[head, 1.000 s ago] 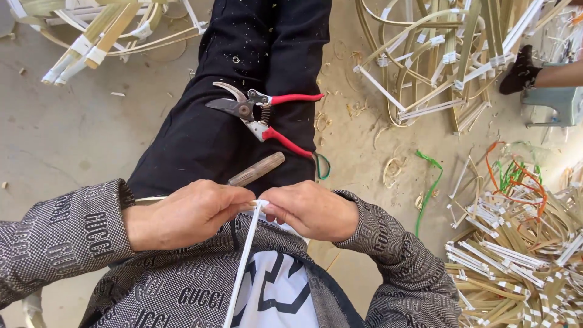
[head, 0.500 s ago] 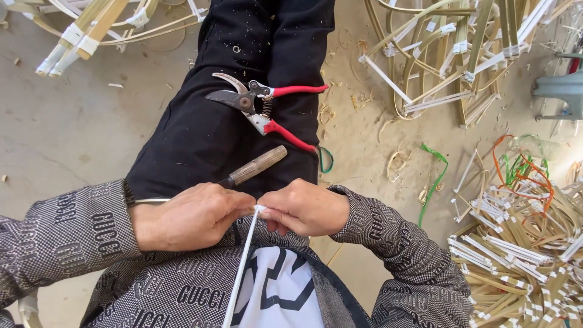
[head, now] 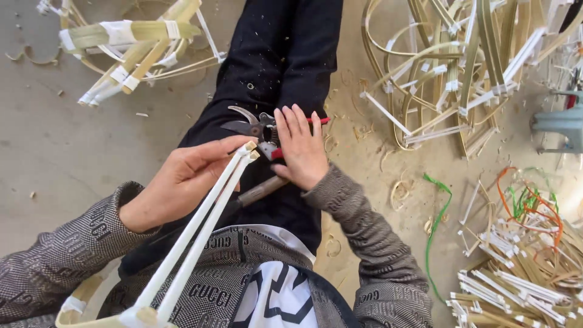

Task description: The person is assembling and trimming components of bamboo or bentwood frames, possibly for furniture or decorative items, using pruning shears and white plastic connectors.

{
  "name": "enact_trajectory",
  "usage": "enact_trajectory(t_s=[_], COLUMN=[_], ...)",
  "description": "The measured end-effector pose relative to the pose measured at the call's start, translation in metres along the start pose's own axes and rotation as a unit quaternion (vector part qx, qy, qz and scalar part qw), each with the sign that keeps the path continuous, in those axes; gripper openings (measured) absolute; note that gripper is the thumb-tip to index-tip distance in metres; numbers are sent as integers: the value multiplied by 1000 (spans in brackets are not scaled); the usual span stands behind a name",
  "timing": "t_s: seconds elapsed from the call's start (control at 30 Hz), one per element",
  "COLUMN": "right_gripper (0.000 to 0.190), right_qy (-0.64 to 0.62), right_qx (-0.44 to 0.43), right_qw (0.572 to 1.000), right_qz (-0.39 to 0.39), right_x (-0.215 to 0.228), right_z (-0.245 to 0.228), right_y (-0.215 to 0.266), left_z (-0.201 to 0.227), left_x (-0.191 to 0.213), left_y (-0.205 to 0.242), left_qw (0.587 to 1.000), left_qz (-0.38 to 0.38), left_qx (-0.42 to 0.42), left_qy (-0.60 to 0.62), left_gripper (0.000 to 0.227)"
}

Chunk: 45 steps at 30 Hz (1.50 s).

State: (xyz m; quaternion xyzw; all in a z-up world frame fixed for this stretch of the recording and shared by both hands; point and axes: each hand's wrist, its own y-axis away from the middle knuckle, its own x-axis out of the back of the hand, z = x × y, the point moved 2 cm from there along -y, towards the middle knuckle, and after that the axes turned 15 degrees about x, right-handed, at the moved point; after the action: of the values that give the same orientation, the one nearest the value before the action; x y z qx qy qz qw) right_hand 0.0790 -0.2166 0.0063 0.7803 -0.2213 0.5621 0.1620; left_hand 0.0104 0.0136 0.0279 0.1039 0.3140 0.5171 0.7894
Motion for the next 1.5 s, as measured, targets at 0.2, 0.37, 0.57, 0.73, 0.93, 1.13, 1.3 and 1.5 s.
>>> enact_trajectory(t_s=[0.2, 0.37, 0.57, 0.73, 0.93, 1.13, 1.3, 1.5], right_gripper=[87, 56, 58, 77, 80, 60, 46, 41], right_qy=[96, -92, -245, -165, -197, -162, -146, -114], right_qx=[-87, -97, -126, -83, -79, -8, 13, -159], right_qw=[992, 989, 957, 979, 973, 978, 977, 980], right_qz=[-15, 65, 90, 85, 91, 133, 158, 42], right_x=[-15, 20, 43, 35, 25, 12, -4, -18], right_z=[3, -13, -49, -57, -47, -23, -1, 24], right_y=[6, 31, 45, 49, 51, 51, 47, 33], left_z=[-15, -20, -27, -33, -34, -38, -31, 9], left_x=[4, 11, 4, -6, -12, -13, -10, 19], left_y=[-2, -10, -23, -29, -31, -34, -38, -25], left_qw=[1000, 1000, 999, 998, 993, 994, 996, 999], left_qz=[-9, 5, -15, -46, -78, -70, -80, -25], left_qx=[10, 0, 17, 18, 60, 2, 29, 1], left_qy=[16, 14, 27, -35, -66, -81, -13, -40], left_gripper=[38, 39, 37, 40, 44, 40, 41, 41])
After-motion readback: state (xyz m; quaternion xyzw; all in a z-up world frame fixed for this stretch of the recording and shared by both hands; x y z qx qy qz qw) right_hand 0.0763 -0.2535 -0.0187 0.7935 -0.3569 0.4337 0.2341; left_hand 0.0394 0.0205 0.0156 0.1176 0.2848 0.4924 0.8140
